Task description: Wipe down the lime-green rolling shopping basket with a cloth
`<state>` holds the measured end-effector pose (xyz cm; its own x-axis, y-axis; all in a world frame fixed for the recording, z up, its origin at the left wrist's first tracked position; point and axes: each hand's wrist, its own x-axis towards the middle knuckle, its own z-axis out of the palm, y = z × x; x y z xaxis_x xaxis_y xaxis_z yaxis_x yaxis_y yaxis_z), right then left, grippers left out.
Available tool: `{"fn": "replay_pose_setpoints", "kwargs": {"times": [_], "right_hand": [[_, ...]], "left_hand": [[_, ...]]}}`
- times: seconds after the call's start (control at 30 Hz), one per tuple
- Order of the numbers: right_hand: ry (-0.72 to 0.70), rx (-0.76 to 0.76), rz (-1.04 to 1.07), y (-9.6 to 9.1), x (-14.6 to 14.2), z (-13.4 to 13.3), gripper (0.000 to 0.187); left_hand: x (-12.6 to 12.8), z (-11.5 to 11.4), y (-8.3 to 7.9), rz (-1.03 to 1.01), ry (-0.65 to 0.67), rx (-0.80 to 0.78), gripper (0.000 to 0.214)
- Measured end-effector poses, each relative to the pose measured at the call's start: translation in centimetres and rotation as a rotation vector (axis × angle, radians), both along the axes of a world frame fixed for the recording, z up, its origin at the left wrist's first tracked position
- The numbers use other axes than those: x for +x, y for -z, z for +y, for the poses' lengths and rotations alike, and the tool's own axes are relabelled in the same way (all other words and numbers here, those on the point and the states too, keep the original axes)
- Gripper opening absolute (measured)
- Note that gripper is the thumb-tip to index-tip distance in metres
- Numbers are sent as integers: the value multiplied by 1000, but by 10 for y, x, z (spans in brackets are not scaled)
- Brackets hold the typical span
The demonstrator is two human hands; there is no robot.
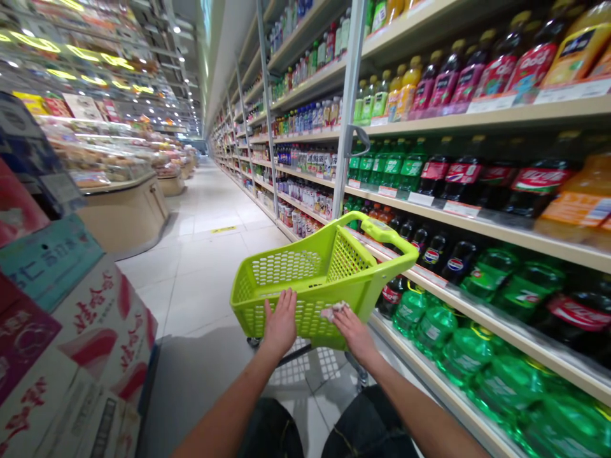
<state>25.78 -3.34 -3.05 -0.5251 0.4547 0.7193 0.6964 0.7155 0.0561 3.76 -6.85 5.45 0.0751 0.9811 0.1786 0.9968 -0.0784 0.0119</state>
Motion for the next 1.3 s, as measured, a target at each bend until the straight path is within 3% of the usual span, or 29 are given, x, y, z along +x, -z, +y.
{"fn": "replay_pose_setpoints", "kwargs": {"times": [0.07,0.1,0.23,0.3,0.37,0.47,0.53,0.6,0.7,0.77,0.83,0.97,1.03,1.1,1.23,1.3], "right_hand": [[-11,-22,-19,14,14,-9,34],[-13,-27,-15,13,18,-12,33],[23,18,86,-38,21,-4,35],[64,53,124,-55,20,7,36],[87,58,105,-47,23,10,35],[52,14,11,-10,33,-1,33],[41,-5,-1,0,43,-12,33],[80,19,67,-19,55,-14,35],[202,101,223,-74,75,2,40],[267,115,259,-94,83,15,42],[295,89,240,-83,83,19,42],[202,-88,57,-11,71,-4,40],[170,-125,36,-1,69,-15,38],[176,-67,121,-23,73,-16,38],[214,104,315,-93,74,9,42],[226,122,325,-95,65,17,42]], "left_hand": [[-1,1,0,0,0,-4,69],[0,1,-1,0,0,0,69],[15,6,-4,-1,58,43,69],[24,7,-4,-9,77,37,70],[29,8,-4,-15,73,29,70],[28,8,-2,-9,83,25,70],[26,8,-2,-7,90,16,70],[26,8,-3,-8,86,7,70],[31,8,-4,-11,62,2,73],[34,8,-4,-16,43,-3,74],[36,8,-5,-15,42,-9,75],[33,8,-4,1,63,-8,73],[31,8,-4,4,63,-3,72],[31,7,-3,0,63,-3,72],[34,6,-4,-34,52,-11,75],[34,6,-5,-47,50,-16,76]]}}
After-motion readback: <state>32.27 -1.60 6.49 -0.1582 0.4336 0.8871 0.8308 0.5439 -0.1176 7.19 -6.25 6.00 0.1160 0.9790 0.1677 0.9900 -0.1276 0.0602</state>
